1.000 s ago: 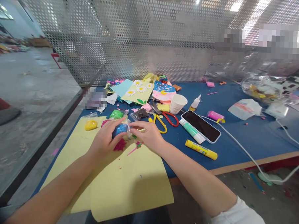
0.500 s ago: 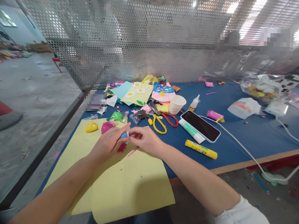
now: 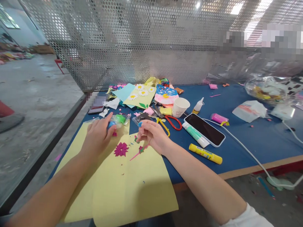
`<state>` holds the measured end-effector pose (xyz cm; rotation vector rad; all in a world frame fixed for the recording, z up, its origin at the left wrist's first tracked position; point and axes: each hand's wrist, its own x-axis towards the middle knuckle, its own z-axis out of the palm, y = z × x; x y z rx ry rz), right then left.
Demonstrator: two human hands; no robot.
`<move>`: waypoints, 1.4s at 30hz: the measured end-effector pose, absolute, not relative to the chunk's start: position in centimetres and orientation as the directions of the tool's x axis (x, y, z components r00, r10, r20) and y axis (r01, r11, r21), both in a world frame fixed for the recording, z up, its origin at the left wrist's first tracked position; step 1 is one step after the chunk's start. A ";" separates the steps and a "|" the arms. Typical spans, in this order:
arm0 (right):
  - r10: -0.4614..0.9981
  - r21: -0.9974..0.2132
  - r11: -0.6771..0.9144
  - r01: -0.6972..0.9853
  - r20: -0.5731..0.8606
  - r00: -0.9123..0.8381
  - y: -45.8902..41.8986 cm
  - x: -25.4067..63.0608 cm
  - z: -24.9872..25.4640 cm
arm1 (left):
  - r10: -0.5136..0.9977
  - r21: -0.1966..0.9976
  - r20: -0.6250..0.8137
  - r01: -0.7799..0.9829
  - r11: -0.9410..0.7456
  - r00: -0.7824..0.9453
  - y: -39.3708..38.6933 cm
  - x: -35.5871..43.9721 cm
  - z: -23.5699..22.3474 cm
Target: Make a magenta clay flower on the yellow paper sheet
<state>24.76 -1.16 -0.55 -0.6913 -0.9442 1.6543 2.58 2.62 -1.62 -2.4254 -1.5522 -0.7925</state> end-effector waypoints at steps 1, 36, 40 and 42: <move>0.963 -0.845 -0.145 -0.514 -0.001 -0.270 -1.0 24.8 -0.6 | 0.809 0.109 0.483 0.894 -0.435 0.335 2.8 2.6 -2.0; 0.956 -0.897 -0.216 -0.386 -0.114 -0.271 -1.6 23.9 -1.2 | 0.901 0.794 0.402 0.429 -0.431 0.163 -0.4 5.0 0.1; 0.974 -0.949 -0.098 -0.299 -0.030 -0.226 -1.8 23.6 -1.4 | 0.872 0.764 0.402 0.424 -0.487 0.278 -0.4 5.0 -0.1; 0.976 -0.967 -0.033 -0.254 0.024 -0.218 -1.9 23.5 -1.4 | 0.865 0.765 0.388 0.411 -0.495 0.320 -0.4 5.0 -0.1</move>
